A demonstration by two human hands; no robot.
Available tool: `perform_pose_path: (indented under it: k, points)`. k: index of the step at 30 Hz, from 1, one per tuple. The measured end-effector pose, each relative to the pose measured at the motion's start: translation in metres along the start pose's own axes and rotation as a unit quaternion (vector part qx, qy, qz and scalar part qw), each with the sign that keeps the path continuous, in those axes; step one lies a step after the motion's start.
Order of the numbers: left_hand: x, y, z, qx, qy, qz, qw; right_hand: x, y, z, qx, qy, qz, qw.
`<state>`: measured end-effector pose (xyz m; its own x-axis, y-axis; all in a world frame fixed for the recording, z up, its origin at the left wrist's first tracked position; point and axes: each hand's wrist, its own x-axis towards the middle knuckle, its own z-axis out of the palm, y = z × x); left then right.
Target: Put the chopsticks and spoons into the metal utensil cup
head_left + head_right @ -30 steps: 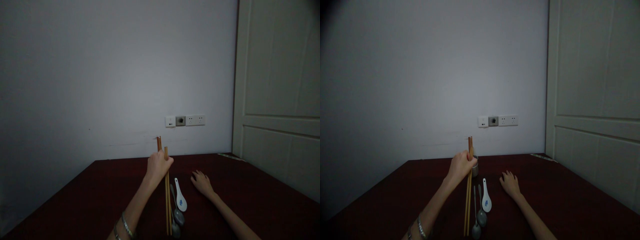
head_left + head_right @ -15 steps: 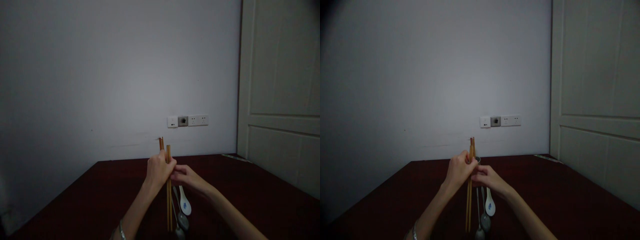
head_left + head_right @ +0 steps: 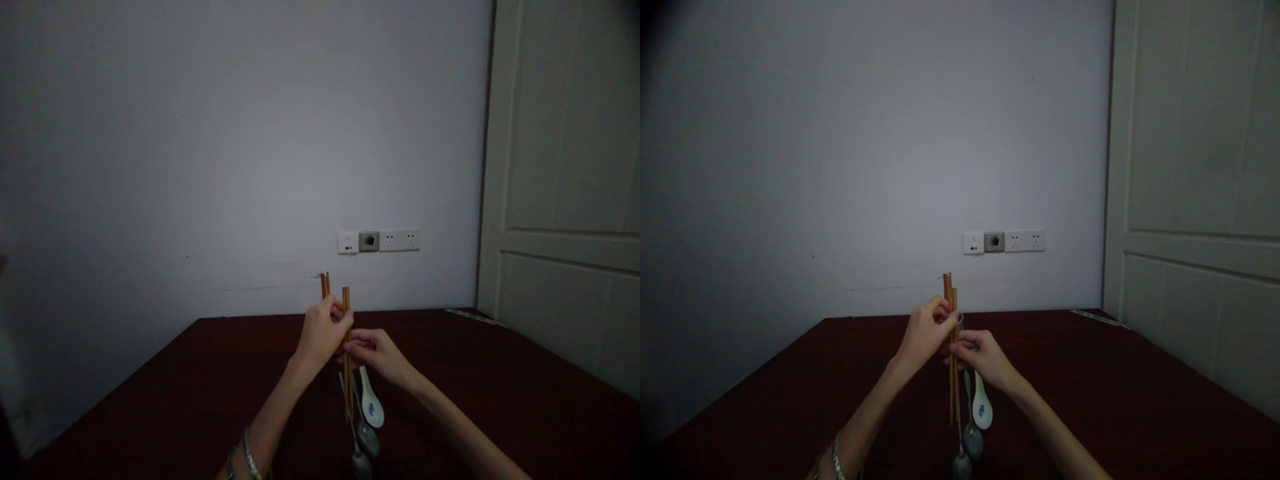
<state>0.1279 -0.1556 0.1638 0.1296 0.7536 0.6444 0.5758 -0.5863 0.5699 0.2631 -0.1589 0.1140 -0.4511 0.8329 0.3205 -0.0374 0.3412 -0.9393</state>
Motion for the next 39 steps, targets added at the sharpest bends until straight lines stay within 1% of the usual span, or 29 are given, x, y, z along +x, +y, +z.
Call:
perform_pose_path:
  k: [2,5,8,11,14,19,21,24,27,30,34,39]
  points:
    - [0.003,-0.003,0.0,-0.112,-0.031,-0.012,0.993,0.001,0.002,-0.006,-0.012,-0.001,-0.001,1.0]
    - [0.009,-0.01,0.001,-0.234,-0.057,-0.05,0.969,0.001,0.004,-0.012,-0.02,-0.001,0.004,1.0]
    - [0.013,-0.02,0.005,-0.315,-0.078,-0.096,0.941,0.001,0.006,-0.013,-0.004,-0.002,0.014,1.0]
    - [0.015,-0.028,0.009,-0.366,-0.087,-0.134,0.917,0.002,0.01,-0.01,0.011,-0.002,0.025,1.0]
    - [0.015,-0.029,0.01,-0.383,-0.088,-0.146,0.908,0.003,0.016,-0.008,0.015,-0.003,0.03,0.999]
    - [0.014,-0.025,0.007,-0.378,-0.074,-0.149,0.911,0.004,0.016,-0.009,0.018,0.006,0.031,0.999]
    - [0.015,-0.023,0.005,-0.385,-0.069,-0.15,0.908,0.006,0.013,-0.009,0.02,0.018,0.034,0.999]
    - [0.016,-0.021,0.001,-0.39,-0.061,-0.134,0.909,0.009,0.008,-0.007,0.035,0.044,0.035,0.998]
    - [0.016,-0.02,-0.003,-0.389,-0.053,-0.125,0.911,0.012,0.003,-0.002,0.061,0.078,0.028,0.995]
    - [0.016,-0.018,-0.005,-0.387,-0.058,-0.123,0.912,0.012,0.002,0.005,0.086,0.103,0.02,0.991]
    - [0.016,-0.016,-0.007,-0.385,-0.057,-0.131,0.912,0.009,0.0,0.01,0.083,0.1,0.01,0.991]
    - [0.013,-0.007,-0.016,-0.394,-0.075,-0.149,0.904,0.004,-0.011,0.01,0.034,0.076,-0.014,0.996]
